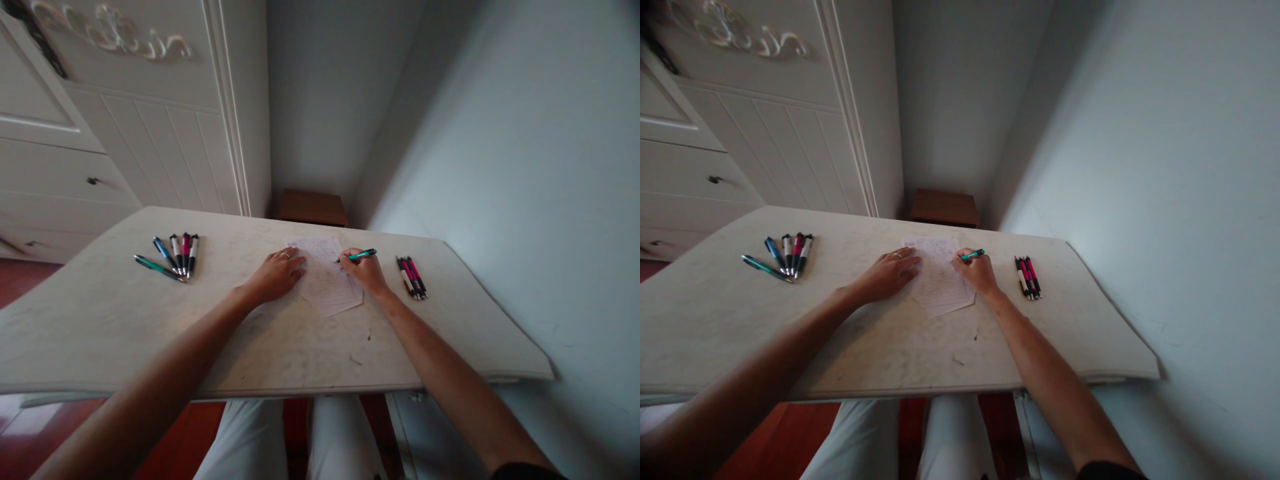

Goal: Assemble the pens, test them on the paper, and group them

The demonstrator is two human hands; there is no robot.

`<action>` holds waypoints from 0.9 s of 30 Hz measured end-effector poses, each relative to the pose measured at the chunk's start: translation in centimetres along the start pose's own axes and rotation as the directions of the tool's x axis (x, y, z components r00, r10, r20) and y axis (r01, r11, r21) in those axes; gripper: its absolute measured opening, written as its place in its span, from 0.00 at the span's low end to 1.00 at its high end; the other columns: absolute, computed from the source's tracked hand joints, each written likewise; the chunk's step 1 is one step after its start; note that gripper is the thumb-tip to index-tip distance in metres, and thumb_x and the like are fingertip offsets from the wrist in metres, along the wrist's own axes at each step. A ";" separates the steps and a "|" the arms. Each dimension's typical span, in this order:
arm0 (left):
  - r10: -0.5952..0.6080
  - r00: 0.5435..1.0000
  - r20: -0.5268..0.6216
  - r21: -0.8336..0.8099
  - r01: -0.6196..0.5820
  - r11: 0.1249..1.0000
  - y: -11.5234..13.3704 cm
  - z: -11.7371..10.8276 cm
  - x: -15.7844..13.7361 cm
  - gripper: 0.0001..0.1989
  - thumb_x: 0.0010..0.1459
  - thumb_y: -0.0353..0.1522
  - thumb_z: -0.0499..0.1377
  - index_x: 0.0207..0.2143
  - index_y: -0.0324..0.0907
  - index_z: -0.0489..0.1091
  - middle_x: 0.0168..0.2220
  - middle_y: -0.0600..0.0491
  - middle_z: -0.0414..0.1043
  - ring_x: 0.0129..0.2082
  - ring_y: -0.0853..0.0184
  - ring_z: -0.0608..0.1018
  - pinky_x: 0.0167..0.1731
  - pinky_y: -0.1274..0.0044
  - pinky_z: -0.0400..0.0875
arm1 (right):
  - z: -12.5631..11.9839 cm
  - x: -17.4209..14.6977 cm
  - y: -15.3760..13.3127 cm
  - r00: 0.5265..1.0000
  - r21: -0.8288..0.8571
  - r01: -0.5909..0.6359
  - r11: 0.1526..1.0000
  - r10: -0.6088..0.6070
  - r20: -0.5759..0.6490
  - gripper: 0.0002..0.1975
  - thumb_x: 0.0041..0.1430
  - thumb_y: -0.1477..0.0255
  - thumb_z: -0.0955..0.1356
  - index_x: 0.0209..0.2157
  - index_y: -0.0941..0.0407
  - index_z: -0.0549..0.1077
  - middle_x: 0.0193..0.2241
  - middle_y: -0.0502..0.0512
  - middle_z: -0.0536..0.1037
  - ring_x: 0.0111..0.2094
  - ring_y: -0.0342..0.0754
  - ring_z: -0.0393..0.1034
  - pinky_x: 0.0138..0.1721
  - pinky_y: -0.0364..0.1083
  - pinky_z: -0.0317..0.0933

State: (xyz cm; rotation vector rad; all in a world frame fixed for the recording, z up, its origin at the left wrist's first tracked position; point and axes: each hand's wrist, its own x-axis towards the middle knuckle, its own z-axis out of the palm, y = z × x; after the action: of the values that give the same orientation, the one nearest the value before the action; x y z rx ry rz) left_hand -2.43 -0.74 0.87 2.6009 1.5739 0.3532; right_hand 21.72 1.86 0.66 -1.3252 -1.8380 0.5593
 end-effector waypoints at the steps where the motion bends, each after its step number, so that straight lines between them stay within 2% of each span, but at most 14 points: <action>1: 0.004 1.000 -0.004 0.000 -0.004 1.000 -0.1 0.1 0.0 0.21 0.67 0.37 0.47 0.57 0.40 0.66 0.63 0.42 0.60 0.64 0.57 0.61 0.61 0.66 0.57 | 0.0 0.0 0.0 1.000 -0.004 0.005 1.000 -0.005 0.002 0.11 0.53 0.65 0.65 0.27 0.57 0.75 0.20 0.51 0.75 0.22 0.44 0.68 0.23 0.40 0.58; 5: 0.019 1.000 -0.014 -0.004 -0.019 1.000 -0.2 0.3 0.0 0.22 0.67 0.38 0.46 0.58 0.39 0.66 0.63 0.42 0.60 0.64 0.57 0.61 0.61 0.65 0.57 | -0.2 -0.1 -0.2 1.000 -0.027 0.019 0.999 -0.019 -0.004 0.10 0.51 0.67 0.65 0.25 0.57 0.75 0.19 0.50 0.75 0.21 0.43 0.66 0.23 0.40 0.56; 10: 0.021 1.000 -0.017 -0.003 -0.021 1.000 -0.3 0.3 0.0 0.22 0.67 0.38 0.46 0.57 0.39 0.66 0.63 0.41 0.60 0.64 0.57 0.62 0.61 0.65 0.57 | 0.0 -0.1 -0.3 0.999 0.032 0.002 0.999 -0.001 -0.032 0.13 0.54 0.64 0.64 0.28 0.58 0.75 0.20 0.51 0.75 0.20 0.43 0.66 0.22 0.41 0.57; 19: 0.025 1.000 -0.019 -0.005 -0.025 1.000 -0.2 0.3 0.0 0.21 0.67 0.37 0.46 0.57 0.40 0.66 0.62 0.42 0.61 0.63 0.57 0.62 0.61 0.65 0.58 | 0.1 -0.2 -0.4 0.996 -0.141 0.072 0.987 -0.079 -0.043 0.11 0.52 0.67 0.64 0.26 0.57 0.76 0.19 0.52 0.76 0.22 0.46 0.69 0.25 0.42 0.58; 24: 0.029 0.999 -0.016 0.002 -0.029 1.000 -0.2 0.3 0.0 0.22 0.67 0.38 0.46 0.58 0.39 0.66 0.63 0.41 0.60 0.64 0.57 0.62 0.61 0.65 0.57 | 0.1 -0.3 -0.7 0.998 -0.113 0.039 0.993 -0.044 -0.035 0.12 0.53 0.66 0.64 0.27 0.58 0.77 0.19 0.52 0.75 0.21 0.45 0.68 0.24 0.41 0.57; 27: 0.026 0.999 -0.018 -0.003 -0.027 1.000 -0.3 0.4 0.1 0.22 0.67 0.38 0.46 0.58 0.39 0.66 0.63 0.41 0.60 0.64 0.56 0.62 0.61 0.65 0.57 | 0.0 -0.3 -0.8 0.997 -0.121 0.068 0.990 -0.071 -0.015 0.12 0.53 0.67 0.63 0.28 0.57 0.77 0.20 0.52 0.76 0.23 0.45 0.69 0.26 0.41 0.58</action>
State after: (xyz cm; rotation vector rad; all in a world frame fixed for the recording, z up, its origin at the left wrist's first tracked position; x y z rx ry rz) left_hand -2.59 -0.52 0.46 2.6256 1.5443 0.3812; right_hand 21.28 1.33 1.09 -1.3348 -1.9199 0.4026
